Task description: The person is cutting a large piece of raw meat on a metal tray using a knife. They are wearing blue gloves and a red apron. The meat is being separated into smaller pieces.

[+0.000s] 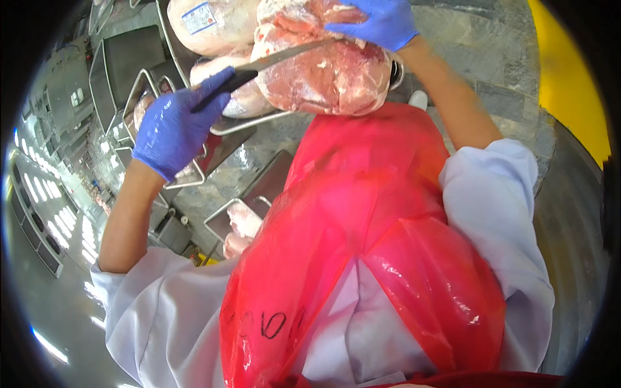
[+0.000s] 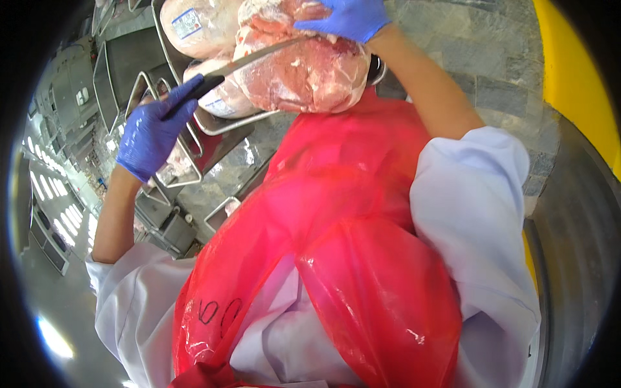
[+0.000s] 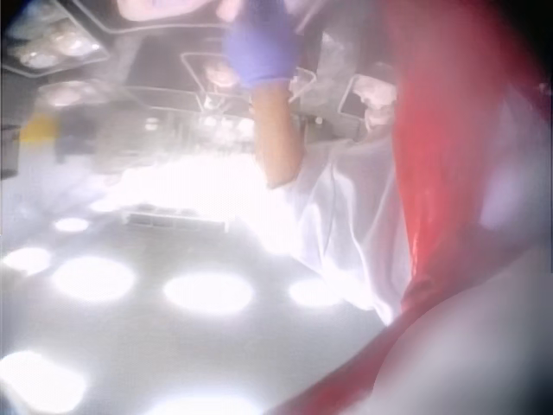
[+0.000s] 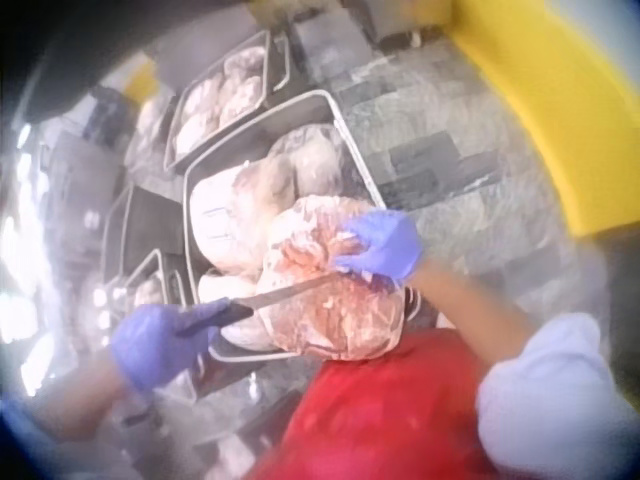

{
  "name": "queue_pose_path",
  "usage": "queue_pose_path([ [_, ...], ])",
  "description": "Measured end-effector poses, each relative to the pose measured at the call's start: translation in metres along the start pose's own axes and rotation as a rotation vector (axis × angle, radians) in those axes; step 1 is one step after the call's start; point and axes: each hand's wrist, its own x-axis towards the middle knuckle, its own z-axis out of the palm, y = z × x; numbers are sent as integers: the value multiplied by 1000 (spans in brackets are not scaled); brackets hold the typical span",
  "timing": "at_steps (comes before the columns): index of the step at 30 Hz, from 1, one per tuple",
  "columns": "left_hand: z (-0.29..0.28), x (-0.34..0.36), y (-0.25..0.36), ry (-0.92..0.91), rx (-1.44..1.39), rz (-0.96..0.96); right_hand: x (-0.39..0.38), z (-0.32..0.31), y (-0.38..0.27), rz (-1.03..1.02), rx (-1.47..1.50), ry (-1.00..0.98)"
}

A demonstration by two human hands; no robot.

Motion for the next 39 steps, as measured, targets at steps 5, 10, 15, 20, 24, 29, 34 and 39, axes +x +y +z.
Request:
queue_pose_path([
  [5, -15, 11, 18, -53, 39, 40, 12, -7, -6, 224, 53, -177],
  [10, -52, 29, 77, -146, 288, 74, 17, -6, 0, 296, 130, -278],
  [15, -54, 43, 99, -128, 358, 143, 20, -3, 5, 304, 192, -249],
  [20, -35, 31, 113, -23, 429, 164, 16, 9, 13, 106, 216, -157],
  [24, 6, 2, 99, 93, 397, 109, 20, 6, 16, 88, 316, -139],
  [29, 69, -25, 86, 297, 223, -3, 22, 8, 15, 161, 445, -224],
  [34, 120, -36, 82, 449, 178, -85, 30, 7, 20, 96, 358, -339],
  [39, 159, -40, 69, 473, 77, -132, 35, 14, 19, 67, 488, -325],
])
